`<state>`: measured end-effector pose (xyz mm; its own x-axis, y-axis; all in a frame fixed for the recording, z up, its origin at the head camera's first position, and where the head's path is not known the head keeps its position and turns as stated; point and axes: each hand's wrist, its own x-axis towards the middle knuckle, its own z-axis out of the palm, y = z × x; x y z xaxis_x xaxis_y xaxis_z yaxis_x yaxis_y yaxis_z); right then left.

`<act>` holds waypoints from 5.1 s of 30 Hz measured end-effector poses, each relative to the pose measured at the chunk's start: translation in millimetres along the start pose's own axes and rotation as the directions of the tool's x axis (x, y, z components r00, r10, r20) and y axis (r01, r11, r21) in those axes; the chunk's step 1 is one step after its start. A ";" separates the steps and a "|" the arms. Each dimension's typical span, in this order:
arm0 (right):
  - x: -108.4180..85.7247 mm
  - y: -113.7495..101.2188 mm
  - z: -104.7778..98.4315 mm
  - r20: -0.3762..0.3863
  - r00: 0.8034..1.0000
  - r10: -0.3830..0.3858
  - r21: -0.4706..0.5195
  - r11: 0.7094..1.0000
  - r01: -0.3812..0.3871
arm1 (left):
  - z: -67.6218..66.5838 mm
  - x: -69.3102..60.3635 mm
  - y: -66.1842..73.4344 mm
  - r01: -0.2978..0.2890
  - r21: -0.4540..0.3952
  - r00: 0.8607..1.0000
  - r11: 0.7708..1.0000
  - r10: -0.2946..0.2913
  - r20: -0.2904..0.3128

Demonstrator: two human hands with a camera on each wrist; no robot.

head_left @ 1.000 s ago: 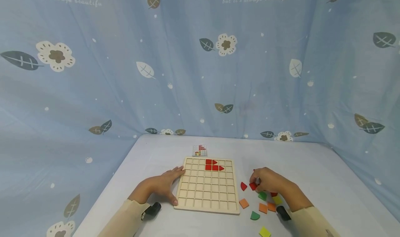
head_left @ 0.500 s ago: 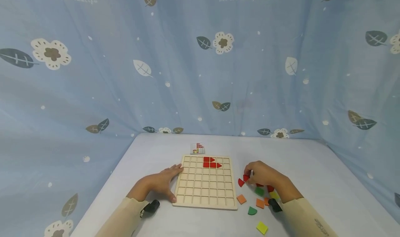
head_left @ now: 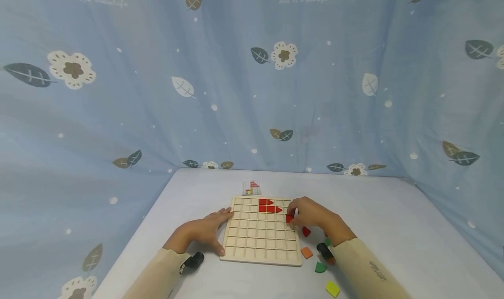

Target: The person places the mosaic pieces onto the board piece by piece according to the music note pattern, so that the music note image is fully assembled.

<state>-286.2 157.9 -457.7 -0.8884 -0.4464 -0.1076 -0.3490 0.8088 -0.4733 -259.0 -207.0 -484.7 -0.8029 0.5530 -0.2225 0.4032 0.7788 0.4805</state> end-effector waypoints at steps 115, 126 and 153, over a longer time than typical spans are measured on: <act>-79.2 66.4 -19.4 0.002 0.971 0.240 0.009 0.971 -0.240 | 3.1 1.1 0.1 -0.004 -0.011 1.000 1.000 0.004 -0.003; -58.8 60.0 -10.5 -0.045 0.986 0.162 -0.041 0.986 -0.164 | 2.2 0.3 0.8 -0.015 -0.001 1.000 1.000 0.015 -0.001; 12.3 -6.4 4.3 -0.011 1.000 0.000 -0.015 1.000 0.000 | -0.5 -1.0 1.7 -0.024 -0.030 1.000 0.999 0.024 -0.009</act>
<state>-293.6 145.6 -459.7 -0.8918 -0.4418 -0.0977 -0.3532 0.8147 -0.4599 -257.7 -206.4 -483.1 -0.7971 0.5687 -0.2030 0.4093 0.7561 0.5107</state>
